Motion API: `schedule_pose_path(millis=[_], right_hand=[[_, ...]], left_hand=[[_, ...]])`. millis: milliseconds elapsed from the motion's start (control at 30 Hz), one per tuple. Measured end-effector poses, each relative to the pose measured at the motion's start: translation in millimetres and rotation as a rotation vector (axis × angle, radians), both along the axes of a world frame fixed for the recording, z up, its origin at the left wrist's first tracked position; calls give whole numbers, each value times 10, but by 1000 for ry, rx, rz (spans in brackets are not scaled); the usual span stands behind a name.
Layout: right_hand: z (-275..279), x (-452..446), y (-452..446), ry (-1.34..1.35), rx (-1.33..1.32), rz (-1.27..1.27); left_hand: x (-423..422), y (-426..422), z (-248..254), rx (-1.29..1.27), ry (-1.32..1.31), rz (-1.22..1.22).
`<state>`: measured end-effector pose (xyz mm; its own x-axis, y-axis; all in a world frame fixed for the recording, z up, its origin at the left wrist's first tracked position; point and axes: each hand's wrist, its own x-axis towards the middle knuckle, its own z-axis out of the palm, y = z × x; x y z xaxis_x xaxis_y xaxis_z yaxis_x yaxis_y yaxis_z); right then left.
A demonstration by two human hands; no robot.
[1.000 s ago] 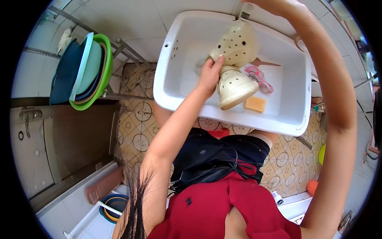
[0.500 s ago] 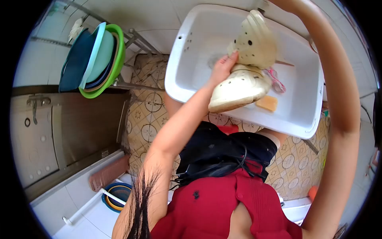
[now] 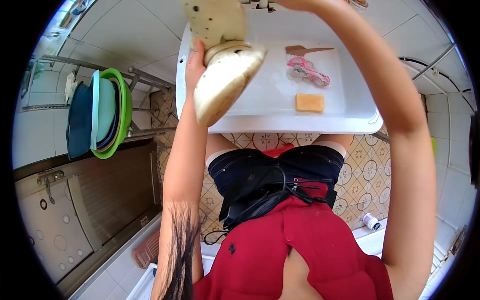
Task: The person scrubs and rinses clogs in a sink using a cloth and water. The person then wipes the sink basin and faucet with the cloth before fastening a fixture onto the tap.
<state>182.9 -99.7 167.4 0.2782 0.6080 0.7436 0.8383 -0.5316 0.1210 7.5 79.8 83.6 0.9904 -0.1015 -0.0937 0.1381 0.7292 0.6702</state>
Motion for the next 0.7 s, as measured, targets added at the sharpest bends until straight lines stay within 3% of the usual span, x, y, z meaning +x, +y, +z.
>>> schedule_pose_path(millis=[33, 100, 200, 233, 367, 500, 600, 633, 700], right_hand=[[-142, -58, -93, -35, 97, 41], [-261, -599, -364, 234, 200, 45], [-856, -1066, -642, 589, 14, 123], [-905, -1244, -650, 685, 5, 205], [-1032, -1518, -463, 657, 238, 147], [-1033, -1370, -536, 552, 380, 91], [-992, -1333, -731, 869, 399, 135], [-952, -1365, -787, 931, 439, 31], [-932, -1261, -1008, 1420, 688, 156]], left_hand=[[-45, -5, 31, -52, -8, 5], [-76, -25, 119, -121, 33, 53], [-7, -51, -52, -211, 20, 50], [6, -115, -112, -326, -92, -66], [-26, -562, -242, -573, -291, -277], [-74, -730, -91, -51, -42, 32], [-65, -532, -205, -23, 259, -18], [-64, -450, -267, -20, 338, 23], [-60, -402, -407, -21, 437, 56]])
